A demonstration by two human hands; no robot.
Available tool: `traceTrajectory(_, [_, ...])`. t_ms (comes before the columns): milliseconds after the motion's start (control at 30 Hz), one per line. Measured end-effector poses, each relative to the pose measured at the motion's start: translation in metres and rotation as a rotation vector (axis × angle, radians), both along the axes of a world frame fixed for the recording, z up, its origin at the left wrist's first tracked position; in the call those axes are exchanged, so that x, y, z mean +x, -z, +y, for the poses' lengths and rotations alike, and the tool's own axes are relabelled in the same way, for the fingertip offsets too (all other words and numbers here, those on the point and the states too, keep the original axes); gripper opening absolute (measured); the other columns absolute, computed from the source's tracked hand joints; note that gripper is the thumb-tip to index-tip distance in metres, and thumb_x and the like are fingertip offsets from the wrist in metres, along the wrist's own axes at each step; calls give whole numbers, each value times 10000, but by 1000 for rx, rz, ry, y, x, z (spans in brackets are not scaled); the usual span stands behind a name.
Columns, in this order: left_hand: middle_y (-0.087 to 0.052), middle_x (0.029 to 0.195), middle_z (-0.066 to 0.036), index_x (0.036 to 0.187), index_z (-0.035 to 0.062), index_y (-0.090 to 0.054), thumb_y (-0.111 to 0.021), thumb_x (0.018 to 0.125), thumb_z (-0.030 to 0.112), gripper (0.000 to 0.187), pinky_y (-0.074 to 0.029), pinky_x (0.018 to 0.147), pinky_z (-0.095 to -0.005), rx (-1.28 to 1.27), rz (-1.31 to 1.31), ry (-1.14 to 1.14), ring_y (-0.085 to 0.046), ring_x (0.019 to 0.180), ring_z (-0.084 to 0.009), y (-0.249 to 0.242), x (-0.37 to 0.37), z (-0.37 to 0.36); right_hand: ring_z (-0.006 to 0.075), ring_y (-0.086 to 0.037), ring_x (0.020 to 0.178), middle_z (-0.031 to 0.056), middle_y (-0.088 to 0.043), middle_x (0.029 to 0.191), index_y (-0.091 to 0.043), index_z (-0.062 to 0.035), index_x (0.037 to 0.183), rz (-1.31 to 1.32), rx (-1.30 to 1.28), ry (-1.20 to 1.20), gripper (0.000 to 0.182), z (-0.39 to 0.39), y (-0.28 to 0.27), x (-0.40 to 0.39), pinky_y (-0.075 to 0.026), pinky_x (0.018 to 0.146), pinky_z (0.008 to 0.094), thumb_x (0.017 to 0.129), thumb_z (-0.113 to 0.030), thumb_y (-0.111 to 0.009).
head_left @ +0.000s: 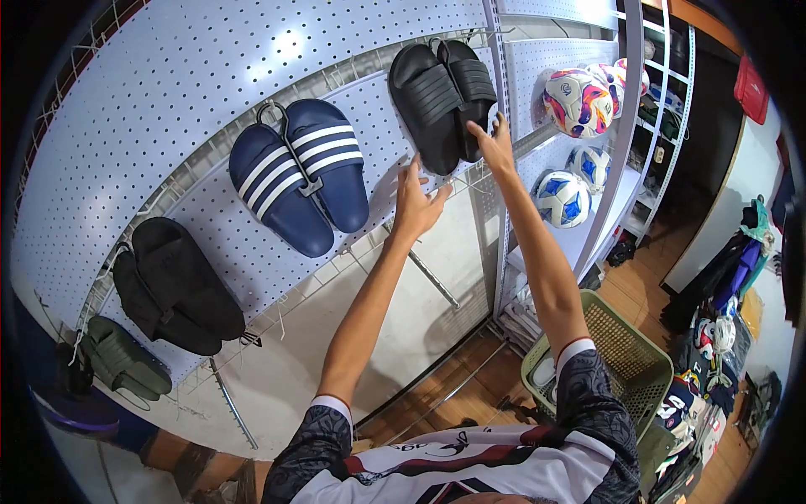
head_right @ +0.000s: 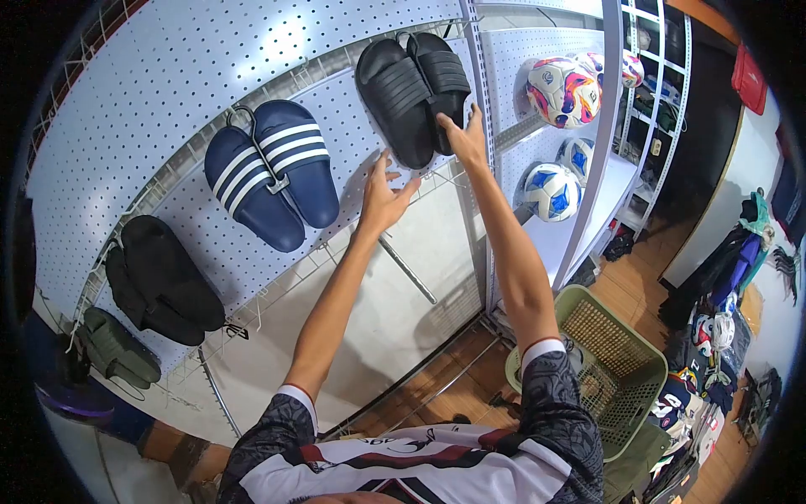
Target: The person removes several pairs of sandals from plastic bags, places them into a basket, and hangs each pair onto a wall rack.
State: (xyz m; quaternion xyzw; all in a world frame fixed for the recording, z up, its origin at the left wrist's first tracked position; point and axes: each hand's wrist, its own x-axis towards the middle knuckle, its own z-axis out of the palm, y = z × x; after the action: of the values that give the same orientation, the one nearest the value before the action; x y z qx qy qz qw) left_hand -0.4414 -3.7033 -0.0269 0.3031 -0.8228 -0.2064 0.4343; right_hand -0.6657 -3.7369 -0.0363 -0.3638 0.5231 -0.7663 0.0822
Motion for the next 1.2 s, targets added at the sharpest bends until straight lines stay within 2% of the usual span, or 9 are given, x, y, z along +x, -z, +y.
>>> traceTrajectory(167, [-564,1374,-155,1419,11,-486,-770,861,99,633,-559,850,-312,66,92,210,-625,1140,-222,45,63,68,328,-535,1290,282,-537,1372,-445,82,1391,30,-244,-59,715,54,76,22,-417,1087,403,870,-285,-769])
traceTrajectory(233, [-645,1268,-119,1330,12,-577,-755,872,64,494,-541,852,-292,193,73,237,-629,1107,-178,89,106,112,201,-642,947,139,-663,1034,-591,25,1124,-39,-58,0,378,127,156,60,-516,844,328,898,-238,-744])
traceTrajectory(333, [-657,1248,-146,1302,11,-593,-755,902,195,469,-508,959,-350,497,-49,132,-647,1108,-226,196,168,154,117,-553,711,28,-594,756,-618,-1,928,-226,233,-84,226,203,275,124,-461,638,300,919,-220,-675])
traceTrajectory(433, [-670,1236,-194,1306,5,-587,-718,901,363,556,-506,972,-385,799,-325,74,-648,1147,-296,370,271,185,134,-573,600,33,-646,740,-678,-18,994,-309,704,-401,280,291,436,194,-445,519,290,881,-269,-730])
traceTrajectory(567, [-725,1096,-192,1189,44,-690,-747,858,381,476,-511,955,-410,1012,-888,53,-680,1084,-312,521,411,237,163,-638,658,86,-678,802,-711,10,978,-857,937,-604,254,412,466,293,-491,533,297,894,-229,-717])
traceTrajectory(733, [-733,1072,-172,1128,65,-710,-714,879,348,377,-512,939,-427,1243,-971,-103,-687,1052,-314,536,455,269,197,-680,751,109,-712,912,-682,-23,1160,-1015,1055,-470,322,461,461,336,-524,588,284,931,-250,-692])
traceTrajectory(1000, [-745,1034,-141,1032,98,-742,-662,913,294,242,-515,912,-453,1192,-995,-36,-699,1001,-318,561,479,285,181,-709,753,122,-723,947,-630,37,1158,-641,796,-162,291,488,431,333,-501,608,295,950,-135,-522])
traceTrajectory(1167, [-753,1010,-122,971,119,-761,-629,935,260,197,-517,895,-470,598,-1250,252,-706,969,-321,591,478,273,153,-677,712,112,-720,887,-633,81,1136,-644,820,-42,345,522,424,356,-537,626,284,931,-195,-668])
traceTrajectory(1200, [-753,985,-146,917,59,-741,-585,938,206,215,-521,844,-464,855,-931,216,-702,942,-331,588,468,269,148,-679,734,100,-718,896,-633,67,1159,-646,815,-44,370,533,424,360,-529,620,277,931,-222,-679])
